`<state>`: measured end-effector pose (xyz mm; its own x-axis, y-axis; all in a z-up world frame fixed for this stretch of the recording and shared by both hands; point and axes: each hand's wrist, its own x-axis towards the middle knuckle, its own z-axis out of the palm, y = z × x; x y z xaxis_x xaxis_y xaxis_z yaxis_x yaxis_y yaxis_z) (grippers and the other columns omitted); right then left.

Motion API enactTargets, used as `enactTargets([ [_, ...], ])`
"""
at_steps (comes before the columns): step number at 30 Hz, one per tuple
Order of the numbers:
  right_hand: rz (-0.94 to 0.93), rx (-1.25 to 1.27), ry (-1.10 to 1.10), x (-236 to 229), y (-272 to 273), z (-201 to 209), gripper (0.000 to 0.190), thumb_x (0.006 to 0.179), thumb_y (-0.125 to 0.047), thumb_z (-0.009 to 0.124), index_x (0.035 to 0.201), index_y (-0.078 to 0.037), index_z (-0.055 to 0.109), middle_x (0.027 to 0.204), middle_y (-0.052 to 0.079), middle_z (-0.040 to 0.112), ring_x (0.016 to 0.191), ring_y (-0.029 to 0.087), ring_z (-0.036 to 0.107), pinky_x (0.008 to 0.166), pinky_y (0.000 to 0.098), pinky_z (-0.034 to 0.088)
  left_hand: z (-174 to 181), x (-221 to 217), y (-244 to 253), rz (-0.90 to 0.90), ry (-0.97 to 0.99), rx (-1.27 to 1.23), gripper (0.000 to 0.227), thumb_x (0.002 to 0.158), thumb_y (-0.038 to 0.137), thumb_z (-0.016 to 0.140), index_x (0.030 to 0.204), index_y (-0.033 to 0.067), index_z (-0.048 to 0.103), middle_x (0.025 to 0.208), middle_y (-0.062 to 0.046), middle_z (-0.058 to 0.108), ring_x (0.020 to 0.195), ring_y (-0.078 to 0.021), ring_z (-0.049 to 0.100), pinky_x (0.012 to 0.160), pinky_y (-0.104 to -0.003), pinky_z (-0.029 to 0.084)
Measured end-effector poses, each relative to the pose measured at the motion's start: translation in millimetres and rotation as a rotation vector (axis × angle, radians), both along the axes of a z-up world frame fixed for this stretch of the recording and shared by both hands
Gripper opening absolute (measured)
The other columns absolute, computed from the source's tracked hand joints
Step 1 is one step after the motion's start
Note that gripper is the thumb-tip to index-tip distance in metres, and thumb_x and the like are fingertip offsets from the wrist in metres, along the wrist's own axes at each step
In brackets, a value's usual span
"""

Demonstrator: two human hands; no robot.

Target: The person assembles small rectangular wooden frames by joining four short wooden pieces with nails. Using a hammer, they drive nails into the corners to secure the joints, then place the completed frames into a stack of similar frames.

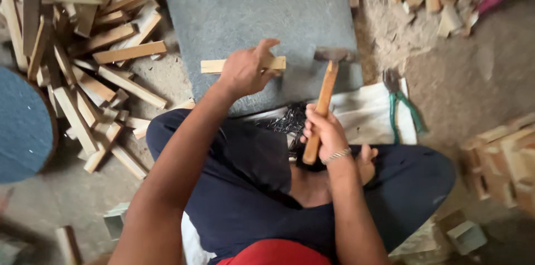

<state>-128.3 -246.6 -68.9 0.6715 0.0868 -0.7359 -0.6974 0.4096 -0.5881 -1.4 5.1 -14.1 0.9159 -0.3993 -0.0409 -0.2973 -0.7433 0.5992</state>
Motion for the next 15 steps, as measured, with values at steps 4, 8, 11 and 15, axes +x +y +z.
enactTargets([
  [4,-0.028,0.11,0.005,-1.3,5.9,45.4,0.022,0.097,-0.019,0.067,0.11,-0.009,0.053,0.062,-0.001,0.049,0.045,0.01,0.048,0.039,0.0282,0.043,-2.4,1.2,3.1,-0.008,-0.062,0.017,0.099,0.086,0.033,0.079,0.158,0.0132,0.014,0.091,-0.016,0.075,0.078,-0.0421,0.07,0.064,-0.053,0.052],
  [8,0.208,-0.408,-0.128,-21.0,27.5,106.6,0.021,0.101,-0.018,0.063,0.109,-0.001,0.053,0.058,0.0,0.046,0.04,0.011,0.043,0.033,0.0298,0.039,-3.2,4.7,-0.2,-0.013,0.114,0.144,0.112,0.093,0.034,0.074,0.162,0.0117,-0.011,0.084,-0.021,0.073,0.074,-0.0437,0.069,0.067,-0.054,0.053],
  [11,0.312,-0.558,-0.212,-28.7,1.7,157.2,0.028,0.094,-0.013,0.059,0.122,-0.006,0.057,0.057,-0.001,0.05,0.04,0.009,0.047,0.034,0.0279,0.042,-3.9,5.0,5.8,-0.021,0.04,0.071,0.116,0.09,0.033,0.076,0.159,0.0097,-0.015,0.083,-0.023,0.072,0.072,-0.0449,0.068,0.068,-0.054,0.053],
  [15,0.174,-0.899,-0.741,-31.5,-79.5,167.1,0.025,0.098,-0.016,0.059,0.119,-0.004,0.057,0.066,0.005,0.055,0.051,0.016,0.052,0.044,0.0321,0.045,-9.7,4.7,3.4,-0.041,0.04,0.042,0.119,0.089,0.025,0.076,0.158,0.0054,-0.019,0.082,-0.023,0.072,0.072,-0.0453,0.069,0.068,-0.053,0.055],
])
